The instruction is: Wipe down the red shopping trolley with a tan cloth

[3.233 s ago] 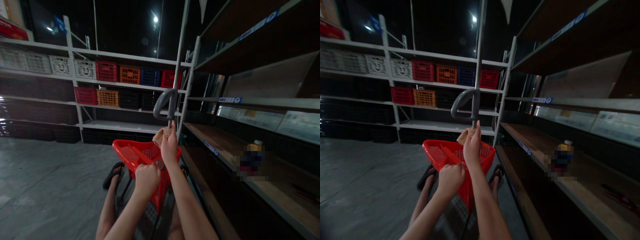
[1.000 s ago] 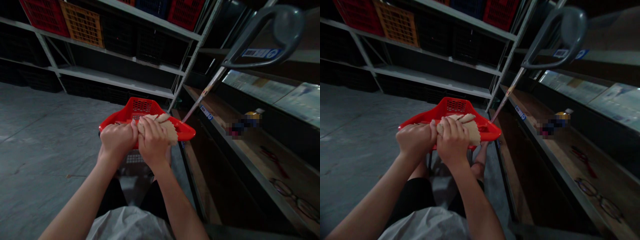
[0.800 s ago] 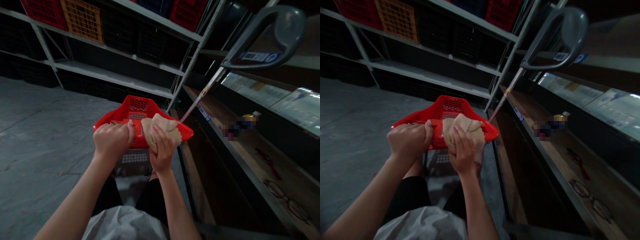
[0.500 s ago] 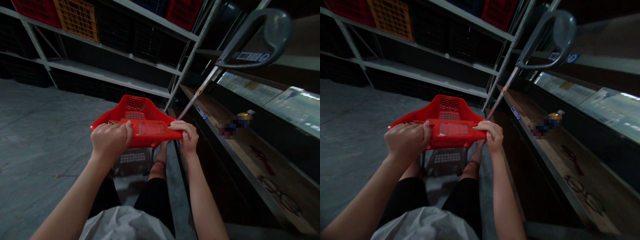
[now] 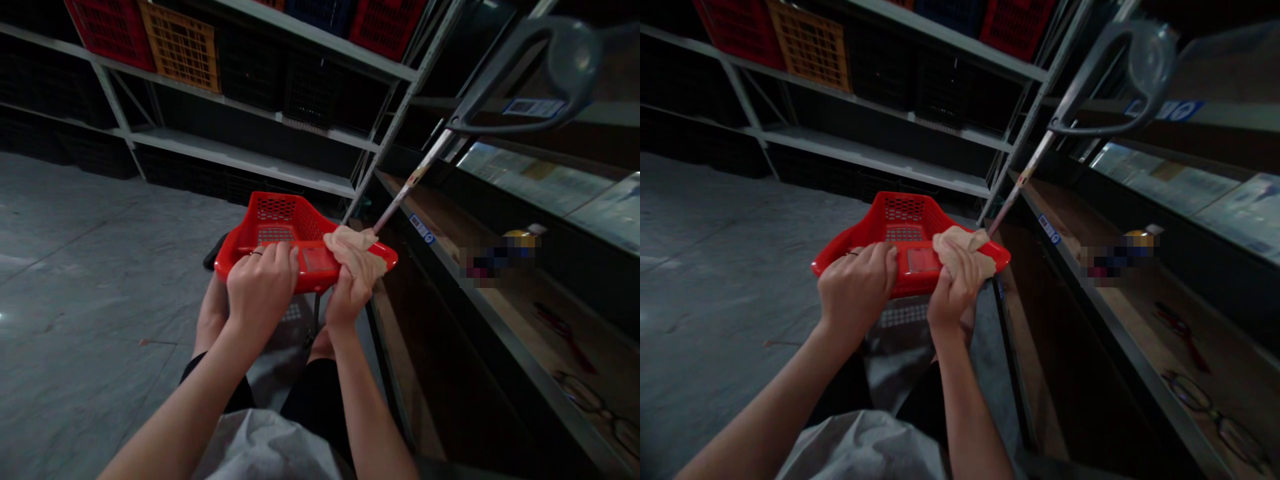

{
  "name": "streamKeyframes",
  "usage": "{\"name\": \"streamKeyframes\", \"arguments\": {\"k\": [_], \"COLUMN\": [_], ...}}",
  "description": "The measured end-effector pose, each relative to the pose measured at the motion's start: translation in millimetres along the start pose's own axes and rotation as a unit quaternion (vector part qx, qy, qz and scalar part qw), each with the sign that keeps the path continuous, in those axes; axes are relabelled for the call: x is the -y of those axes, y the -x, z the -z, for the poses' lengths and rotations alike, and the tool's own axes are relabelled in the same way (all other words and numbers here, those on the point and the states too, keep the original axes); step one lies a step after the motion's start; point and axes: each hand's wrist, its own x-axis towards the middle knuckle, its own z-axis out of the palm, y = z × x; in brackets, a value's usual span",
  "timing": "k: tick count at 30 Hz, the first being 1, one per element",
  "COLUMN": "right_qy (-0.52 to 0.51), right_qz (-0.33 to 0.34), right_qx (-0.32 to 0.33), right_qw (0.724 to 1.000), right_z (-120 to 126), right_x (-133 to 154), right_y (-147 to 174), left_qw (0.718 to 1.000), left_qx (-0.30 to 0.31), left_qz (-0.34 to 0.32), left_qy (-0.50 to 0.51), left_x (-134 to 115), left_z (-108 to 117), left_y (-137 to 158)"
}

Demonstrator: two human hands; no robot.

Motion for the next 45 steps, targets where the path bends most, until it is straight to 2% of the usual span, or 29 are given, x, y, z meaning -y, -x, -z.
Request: {"name": "streamKeyframes", "arguments": {"k": [4, 6, 9, 12, 14, 16, 18, 21, 23, 26, 27, 28, 30, 32, 34, 36, 38, 42, 45], "right_qy": [0.004, 0.013, 0.042, 0.036, -0.01, -0.019, 0.022, 0.028, 0.002, 0.006, 0.003, 0.004, 0.002, 0.0, 0.001, 0.003, -0.006, -0.055, -0.082], "right_qz": [0.063, 0.095, 0.106, 0.074, 0.047, 0.007, -0.036, -0.039, -0.017, -0.011, -0.007, 0.0, 0.033, 0.089, 0.149, 0.184, 0.159, 0.001, -0.078], "right_qx": [0.181, 0.227, 0.249, 0.29, 0.337, 0.354, 0.321, 0.245, 0.158, -0.037, -0.058, -0.06, -0.013, 0.031, 0.058, 0.081, 0.088, 0.026, 0.048], "right_qw": [0.981, 0.969, 0.962, 0.954, 0.94, 0.935, 0.946, 0.968, 0.987, 0.999, 0.998, 0.998, 0.999, 0.996, 0.987, 0.98, 0.983, 0.998, 0.992], "right_z": [-4, -2, 3, 9, 11, 12, 13, 12, 9, 0, -3, -5, -6, -2, 6, 14, 20, 20, 17], "right_x": [25, 22, 4, -26, -48, -70, -87, -94, -85, -57, -46, -35, -19, -16, -28, -54, -86, -151, -177], "right_y": [-20, -31, -46, -64, -80, -95, -103, -91, -63, -3, 16, 33, 53, 55, 42, 23, 3, -40, -70], "left_qw": [0.988, 0.983, 0.984, 0.974, 0.97, 0.97, 0.972, 0.984, 0.988, 0.99, 0.99, 0.99, 0.989, 0.988, 0.986, 0.984, 0.984, 0.989, 0.992], "left_qx": [0.011, 0.028, 0.093, 0.162, 0.165, 0.139, 0.104, 0.023, -0.021, -0.042, -0.042, -0.038, -0.025, -0.012, -0.002, 0.007, 0.013, 0.011, -0.004], "left_qz": [-0.013, -0.011, -0.003, -0.032, -0.061, -0.087, -0.092, -0.034, 0.0, 0.007, 0.005, 0.002, -0.007, -0.014, -0.025, -0.04, -0.053, -0.046, -0.031], "left_qy": [0.15, 0.183, 0.152, 0.156, 0.169, 0.178, 0.188, 0.174, 0.153, 0.132, 0.131, 0.133, 0.142, 0.153, 0.166, 0.176, 0.171, 0.138, 0.123], "left_x": [11, 27, 52, 67, 68, 65, 57, 39, 25, 4, -2, -8, -15, -19, -19, -17, -16, -19, -28], "left_z": [12, 16, 15, 8, 2, -4, -11, -20, -23, -26, -26, -26, -26, -26, -25, -24, -23, -21, -24], "left_y": [-6, -12, -22, -26, -24, -20, -16, -9, -6, -4, -4, -3, -3, -2, -1, -1, -1, -2, -2]}}
